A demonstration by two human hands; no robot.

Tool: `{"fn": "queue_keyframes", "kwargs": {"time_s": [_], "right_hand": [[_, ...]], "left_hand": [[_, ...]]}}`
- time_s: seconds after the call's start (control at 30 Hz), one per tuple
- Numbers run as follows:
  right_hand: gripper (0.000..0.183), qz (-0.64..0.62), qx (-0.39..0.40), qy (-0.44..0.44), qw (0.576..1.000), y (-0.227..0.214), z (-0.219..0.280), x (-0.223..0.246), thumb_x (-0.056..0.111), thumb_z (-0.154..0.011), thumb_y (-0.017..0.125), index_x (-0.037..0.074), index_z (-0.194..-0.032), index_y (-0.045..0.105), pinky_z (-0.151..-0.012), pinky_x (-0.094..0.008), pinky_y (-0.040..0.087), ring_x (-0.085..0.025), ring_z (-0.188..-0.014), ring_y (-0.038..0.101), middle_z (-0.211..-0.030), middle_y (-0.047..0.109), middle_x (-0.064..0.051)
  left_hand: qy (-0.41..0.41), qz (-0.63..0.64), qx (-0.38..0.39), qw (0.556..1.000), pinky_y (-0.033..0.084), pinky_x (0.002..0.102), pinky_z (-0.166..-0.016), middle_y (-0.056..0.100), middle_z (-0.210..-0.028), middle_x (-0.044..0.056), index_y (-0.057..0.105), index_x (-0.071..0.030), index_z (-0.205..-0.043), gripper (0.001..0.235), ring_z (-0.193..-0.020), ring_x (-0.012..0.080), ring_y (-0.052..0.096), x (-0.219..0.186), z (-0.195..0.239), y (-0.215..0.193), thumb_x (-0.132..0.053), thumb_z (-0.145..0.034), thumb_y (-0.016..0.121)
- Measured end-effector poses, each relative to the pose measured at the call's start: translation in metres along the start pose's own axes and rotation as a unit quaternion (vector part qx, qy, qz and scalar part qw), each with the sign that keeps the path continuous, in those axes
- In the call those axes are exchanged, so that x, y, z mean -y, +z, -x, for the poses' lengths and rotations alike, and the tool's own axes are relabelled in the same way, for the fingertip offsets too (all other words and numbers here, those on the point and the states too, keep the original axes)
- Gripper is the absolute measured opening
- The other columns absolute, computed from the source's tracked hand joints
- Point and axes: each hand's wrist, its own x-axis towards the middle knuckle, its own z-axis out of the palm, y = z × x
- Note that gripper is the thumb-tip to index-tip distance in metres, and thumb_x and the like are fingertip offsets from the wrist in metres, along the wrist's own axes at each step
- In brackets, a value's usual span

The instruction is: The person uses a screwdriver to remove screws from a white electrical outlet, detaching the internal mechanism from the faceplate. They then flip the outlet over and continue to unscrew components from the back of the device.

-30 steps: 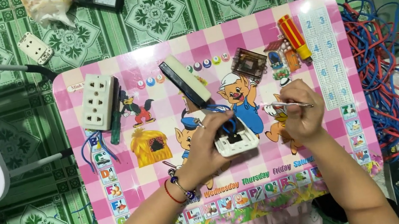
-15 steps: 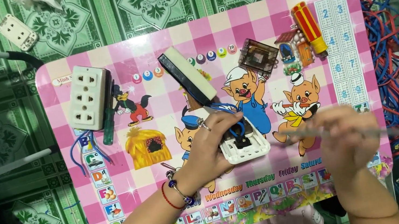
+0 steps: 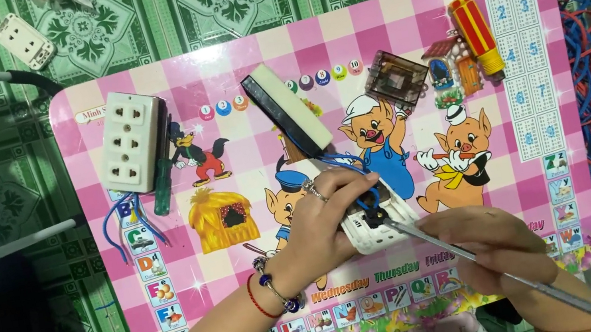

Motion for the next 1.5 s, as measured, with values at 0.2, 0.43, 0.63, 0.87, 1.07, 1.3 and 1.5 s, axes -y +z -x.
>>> {"fn": "queue_keyframes", "kwargs": {"time_s": [0.2, 0.43, 0.63, 0.87, 1.07, 1.3, 1.5], "right_hand": [[0.025, -0.003, 0.029, -0.015, 0.999, 0.002, -0.004, -0.002, -0.002, -0.096, 0.056, 0.004, -0.11, 0.036, -0.082, -0.057, 0.076, -0.045, -0.092, 0.077, -0.114, 0.057, -0.024], [0.014, 0.032, 0.019, 0.056, 0.998, 0.008, -0.01, 0.007, 0.004, -0.098, 0.057, -0.007, -0.104, 0.052, -0.087, -0.052, 0.076, -0.039, -0.099, 0.079, -0.112, 0.062, -0.018], [0.013, 0.023, 0.03, -0.028, 0.999, 0.007, -0.014, 0.003, 0.004, -0.1, 0.049, 0.004, -0.098, 0.036, -0.082, -0.058, 0.075, -0.041, -0.092, 0.076, -0.107, 0.056, -0.023], [0.015, 0.017, 0.04, -0.044, 0.998, 0.003, -0.001, 0.0, 0.013, -0.104, 0.052, 0.001, -0.108, 0.042, -0.088, -0.059, 0.073, -0.041, -0.094, 0.075, -0.109, 0.06, -0.022], [0.014, -0.03, 0.022, -0.095, 0.995, 0.0, 0.008, -0.014, -0.01, -0.082, 0.06, 0.002, -0.089, 0.058, -0.068, -0.064, 0.064, -0.047, -0.085, 0.074, -0.097, 0.066, -0.024], [0.016, 0.02, -0.027, -0.085, 0.996, 0.011, 0.009, -0.011, 0.015, -0.096, 0.061, 0.007, -0.086, 0.053, -0.07, -0.059, 0.066, -0.044, -0.084, 0.075, -0.094, 0.068, -0.022], [0.01, 0.02, -0.026, -0.068, 0.997, 0.013, 0.017, -0.019, 0.014, -0.099, 0.057, 0.008, -0.093, 0.052, -0.07, -0.059, 0.066, -0.043, -0.084, 0.075, -0.093, 0.067, -0.021]], "left_hand": [[0.005, -0.011, -0.001, 1.0, 0.059, 0.043, -0.091, 0.063, -0.12, 0.015, 0.049, -0.013, -0.143, 0.052, -0.109, 0.0326, 0.068, -0.004, -0.003, -0.001, -0.038, -0.102, 0.068], [0.008, -0.017, -0.005, 1.0, 0.058, 0.042, -0.091, 0.063, -0.12, 0.014, 0.05, -0.013, -0.142, 0.046, -0.108, 0.0315, 0.069, -0.007, -0.004, -0.002, -0.032, -0.104, 0.067], [0.011, -0.031, -0.001, 0.999, 0.058, 0.042, -0.091, 0.064, -0.119, 0.013, 0.05, -0.014, -0.142, 0.044, -0.108, 0.0307, 0.069, -0.008, -0.003, -0.001, -0.031, -0.105, 0.066], [0.013, -0.043, 0.006, 0.999, 0.058, 0.041, -0.086, 0.063, -0.12, 0.013, 0.049, -0.015, -0.144, 0.046, -0.11, 0.029, 0.068, -0.009, -0.003, 0.0, -0.034, -0.105, 0.064], [0.01, 0.028, -0.047, 0.998, 0.057, 0.047, -0.092, 0.065, -0.108, 0.011, 0.062, -0.012, -0.139, 0.061, -0.104, 0.0346, 0.067, 0.002, -0.001, 0.013, -0.033, -0.086, 0.081], [0.01, 0.016, -0.039, 0.999, 0.058, 0.047, -0.091, 0.064, -0.109, 0.01, 0.06, -0.014, -0.141, 0.063, -0.103, 0.0339, 0.067, 0.002, -0.002, 0.012, -0.032, -0.084, 0.083], [0.0, 0.018, -0.046, 0.999, 0.059, 0.047, -0.088, 0.065, -0.109, 0.01, 0.061, -0.014, -0.14, 0.065, -0.103, 0.0342, 0.069, 0.002, -0.002, 0.012, -0.03, -0.082, 0.084]]}}
